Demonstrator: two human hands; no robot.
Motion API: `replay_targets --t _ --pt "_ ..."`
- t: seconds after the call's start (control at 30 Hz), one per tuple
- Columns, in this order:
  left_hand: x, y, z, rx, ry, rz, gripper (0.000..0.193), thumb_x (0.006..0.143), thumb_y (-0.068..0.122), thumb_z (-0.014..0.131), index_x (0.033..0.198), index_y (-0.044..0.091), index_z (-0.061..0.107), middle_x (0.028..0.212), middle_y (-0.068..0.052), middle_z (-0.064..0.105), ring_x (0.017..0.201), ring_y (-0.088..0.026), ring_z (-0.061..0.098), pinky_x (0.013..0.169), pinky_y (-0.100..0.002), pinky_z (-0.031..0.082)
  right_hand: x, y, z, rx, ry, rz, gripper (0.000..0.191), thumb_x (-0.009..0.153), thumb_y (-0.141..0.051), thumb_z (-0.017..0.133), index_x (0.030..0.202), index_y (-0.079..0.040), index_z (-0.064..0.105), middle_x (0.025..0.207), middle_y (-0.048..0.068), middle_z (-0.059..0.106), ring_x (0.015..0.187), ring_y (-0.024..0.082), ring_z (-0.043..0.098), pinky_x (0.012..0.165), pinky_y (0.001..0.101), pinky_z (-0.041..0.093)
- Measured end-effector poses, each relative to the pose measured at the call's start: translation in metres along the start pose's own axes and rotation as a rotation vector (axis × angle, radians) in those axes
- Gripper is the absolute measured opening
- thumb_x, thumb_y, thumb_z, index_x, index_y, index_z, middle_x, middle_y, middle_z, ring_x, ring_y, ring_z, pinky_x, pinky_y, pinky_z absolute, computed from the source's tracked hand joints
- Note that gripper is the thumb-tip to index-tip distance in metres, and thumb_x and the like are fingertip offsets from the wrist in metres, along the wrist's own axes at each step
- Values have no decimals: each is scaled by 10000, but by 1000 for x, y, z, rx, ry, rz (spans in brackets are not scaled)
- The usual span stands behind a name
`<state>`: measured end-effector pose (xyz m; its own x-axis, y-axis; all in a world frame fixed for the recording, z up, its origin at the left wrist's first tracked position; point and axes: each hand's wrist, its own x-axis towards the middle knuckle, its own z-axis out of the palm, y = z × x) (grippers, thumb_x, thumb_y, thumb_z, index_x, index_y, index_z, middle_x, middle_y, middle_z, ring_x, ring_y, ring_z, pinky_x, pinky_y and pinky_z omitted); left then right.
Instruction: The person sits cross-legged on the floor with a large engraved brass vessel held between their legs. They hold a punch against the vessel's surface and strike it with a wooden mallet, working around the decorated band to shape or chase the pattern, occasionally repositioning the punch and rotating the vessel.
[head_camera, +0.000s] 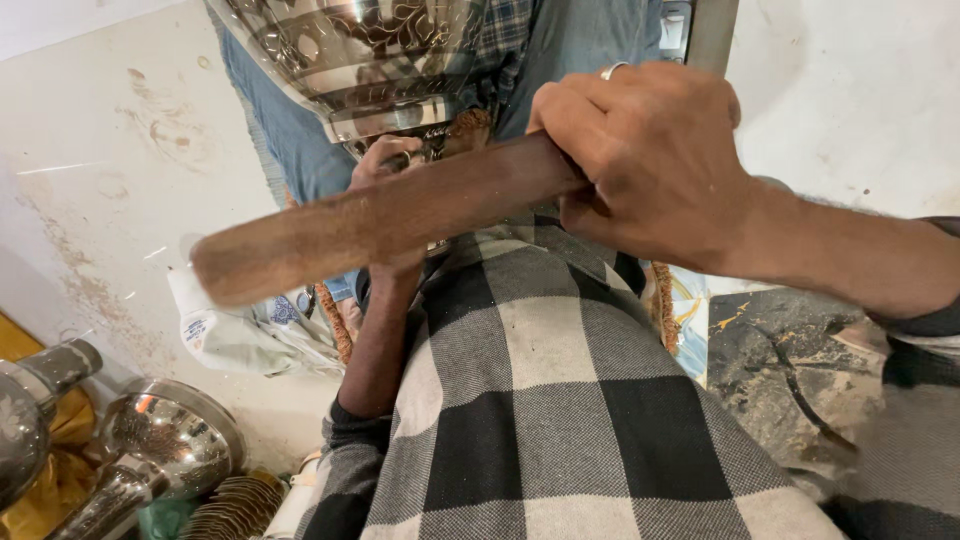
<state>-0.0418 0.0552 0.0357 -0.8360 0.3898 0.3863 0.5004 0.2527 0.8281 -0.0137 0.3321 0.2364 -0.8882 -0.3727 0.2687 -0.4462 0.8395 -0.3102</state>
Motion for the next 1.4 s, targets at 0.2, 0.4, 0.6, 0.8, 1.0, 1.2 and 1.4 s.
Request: replay_targets --t 0.2,0.4,0.6,0.8,1.0,1.2,1.4 --pt "6 19 -5 203 177 84 180 896 91 695 1052 3 694 917 -83 719 788 -126 665 644 -341 558 -24 0 10 -76 55 71 273 749 -152 828 929 -97 630 720 4 600 564 140 530 516 317 380" --pt "47 38 2 -125 459 -114 188 987 -1 684 1165 -36 631 879 -54 744 740 -137 719 635 -295 627 -51 -2 60 592 73 526 361 717 -158 803 932 -13 551 694 57 515 593 158 531 586 315 413" --pt "108 49 -15 -200 -239 -97 359 983 -91 679 1324 21 667 1041 -115 799 919 -198 816 786 -329 710 -84 -39 174 1082 375 778 392 931 -84 801 1236 18 576 914 33 645 770 114 620 684 306 515" --pt "151 55 -13 128 -669 110 534 808 -154 664 1324 -18 658 980 -226 742 908 -265 781 739 -370 660 -99 -35 191 1306 453 966 483 902 -40 731 1322 39 505 796 50 630 594 115 609 535 280 507" --pt "158 52 0 214 -771 233 536 667 -86 762 1190 24 743 856 -190 752 771 -335 751 640 -434 602 -92 -43 184 1419 431 951 463 919 -17 719 1309 55 479 776 54 612 587 132 622 533 304 545" --pt "163 38 17 335 -866 389 499 571 -24 795 1063 60 804 837 -155 751 780 -347 733 683 -448 597 -93 -48 171 1525 425 1010 469 899 0 716 1304 51 485 773 62 602 561 130 599 498 309 529" --pt "165 31 25 374 -901 477 501 525 23 827 1024 41 804 897 -164 753 820 -334 727 709 -442 585 -102 -51 157 1537 398 1044 507 889 -11 713 1333 42 473 802 64 624 579 119 608 499 297 529"
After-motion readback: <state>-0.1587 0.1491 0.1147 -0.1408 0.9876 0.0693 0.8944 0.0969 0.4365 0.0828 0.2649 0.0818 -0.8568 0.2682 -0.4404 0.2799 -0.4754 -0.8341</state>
